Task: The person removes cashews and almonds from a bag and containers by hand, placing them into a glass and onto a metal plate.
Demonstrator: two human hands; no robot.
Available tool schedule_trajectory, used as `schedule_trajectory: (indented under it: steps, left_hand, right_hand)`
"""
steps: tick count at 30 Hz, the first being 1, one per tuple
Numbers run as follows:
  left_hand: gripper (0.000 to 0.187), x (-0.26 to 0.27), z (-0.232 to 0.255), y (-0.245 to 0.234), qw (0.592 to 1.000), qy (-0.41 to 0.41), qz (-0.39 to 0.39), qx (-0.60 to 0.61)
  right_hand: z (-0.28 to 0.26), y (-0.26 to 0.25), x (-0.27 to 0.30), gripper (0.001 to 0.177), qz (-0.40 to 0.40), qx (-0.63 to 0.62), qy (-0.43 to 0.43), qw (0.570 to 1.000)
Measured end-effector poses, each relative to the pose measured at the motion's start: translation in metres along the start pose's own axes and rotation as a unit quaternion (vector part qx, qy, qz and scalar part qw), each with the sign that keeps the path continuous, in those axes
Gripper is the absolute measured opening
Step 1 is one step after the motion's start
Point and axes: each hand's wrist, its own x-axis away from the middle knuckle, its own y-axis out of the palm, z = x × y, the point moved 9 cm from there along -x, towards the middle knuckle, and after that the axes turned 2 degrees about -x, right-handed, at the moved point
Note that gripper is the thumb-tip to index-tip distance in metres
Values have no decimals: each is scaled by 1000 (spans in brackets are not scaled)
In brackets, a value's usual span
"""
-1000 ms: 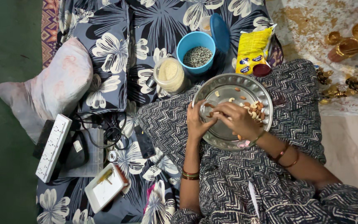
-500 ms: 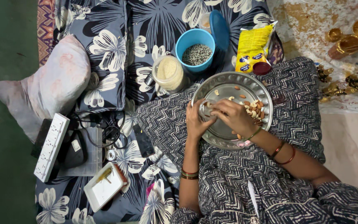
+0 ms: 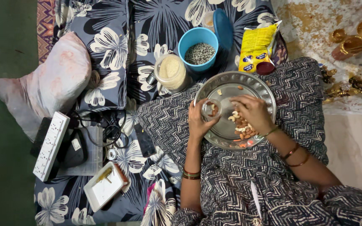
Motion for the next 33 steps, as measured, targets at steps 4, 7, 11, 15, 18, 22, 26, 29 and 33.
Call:
schedule_trajectory:
  steps: [4, 7, 11, 15, 18, 22, 26, 29, 33]
  left_hand:
    - [73, 0, 1, -1, 1000, 2, 2, 9]
    - [73, 1, 1, 0, 1000, 3, 2, 4]
    - [73, 1, 1, 0, 1000, 3, 4, 0]
    - [73, 1, 0, 1, 1000, 1, 2, -4]
    - [74, 2, -5, 5, 1000, -2, -6, 0]
    - [76, 4, -10, 7, 1000, 2, -7, -1]
    - [75, 5, -10, 7, 1000, 8, 7, 10]
    - [75, 4, -13, 9, 1000, 5, -11, 0]
    - [76, 5, -13, 9, 1000, 10, -3, -6]
  right_hand:
    - [37, -3, 4, 18, -9, 47, 1, 999]
    - [49, 4, 9, 25, -21, 101, -48, 994]
    - [50, 3, 6, 18, -9, 97, 5, 995]
    - [16, 1, -1, 22, 5, 19, 11, 1000]
    - [-34, 11, 3, 36, 2, 6, -137, 991]
    - [-76, 37, 12, 50, -59, 28, -265, 962]
    - [-77, 36, 9, 48, -33, 3, -251, 967]
    - [-60, 25, 4, 41, -18, -23, -182, 983]
    - [-13, 12, -4, 28, -16, -20, -17, 1000]
